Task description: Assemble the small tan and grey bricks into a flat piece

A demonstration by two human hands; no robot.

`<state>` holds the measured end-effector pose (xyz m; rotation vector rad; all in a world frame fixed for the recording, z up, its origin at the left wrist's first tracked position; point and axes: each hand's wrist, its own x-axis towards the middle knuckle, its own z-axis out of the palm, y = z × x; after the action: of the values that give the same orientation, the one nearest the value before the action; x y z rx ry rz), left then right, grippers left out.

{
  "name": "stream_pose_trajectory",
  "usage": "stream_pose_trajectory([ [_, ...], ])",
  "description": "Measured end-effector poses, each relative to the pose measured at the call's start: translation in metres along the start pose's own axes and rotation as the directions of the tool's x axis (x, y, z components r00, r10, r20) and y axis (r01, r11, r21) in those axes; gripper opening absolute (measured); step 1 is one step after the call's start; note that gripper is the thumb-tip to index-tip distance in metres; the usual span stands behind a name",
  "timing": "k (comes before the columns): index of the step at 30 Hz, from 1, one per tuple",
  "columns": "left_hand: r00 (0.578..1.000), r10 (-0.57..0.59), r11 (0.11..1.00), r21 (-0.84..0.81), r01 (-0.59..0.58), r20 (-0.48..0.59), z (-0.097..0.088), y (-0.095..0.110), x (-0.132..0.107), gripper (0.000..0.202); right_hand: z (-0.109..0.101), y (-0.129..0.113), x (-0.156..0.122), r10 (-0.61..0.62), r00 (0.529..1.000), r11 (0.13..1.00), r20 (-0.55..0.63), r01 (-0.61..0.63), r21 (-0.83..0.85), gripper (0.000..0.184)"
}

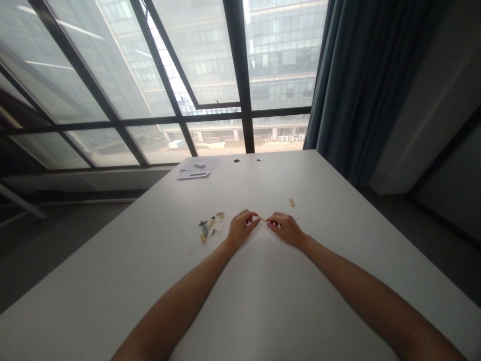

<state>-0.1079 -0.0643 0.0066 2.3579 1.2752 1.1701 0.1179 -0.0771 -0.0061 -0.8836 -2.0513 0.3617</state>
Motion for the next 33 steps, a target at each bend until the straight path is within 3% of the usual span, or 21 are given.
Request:
stream_pose_trajectory([
  [19,0.999,-0.019,0.999,0.028,0.021,-0.051,0.0018,-0.0038,0.0010,0.018,0.0013,0.0000,0.0007,0.043,0.998,0.998,-0.037,-0.044,-0.041,0.013],
  [26,0.999,0.022,0.998,0.055,-0.024,0.026,0.0030,-0.0028,-0.0006,0.011,0.0022,0.0005,0.0008,0.050,0.997,0.997,-0.056,-0.053,-0.064,0.014],
  [33,0.999,0.031,0.998,0.056,-0.033,0.034,0.0025,-0.0019,-0.0001,0.009,0.0036,0.0033,0.0006,0.055,0.996,0.992,-0.069,-0.062,-0.109,0.013],
])
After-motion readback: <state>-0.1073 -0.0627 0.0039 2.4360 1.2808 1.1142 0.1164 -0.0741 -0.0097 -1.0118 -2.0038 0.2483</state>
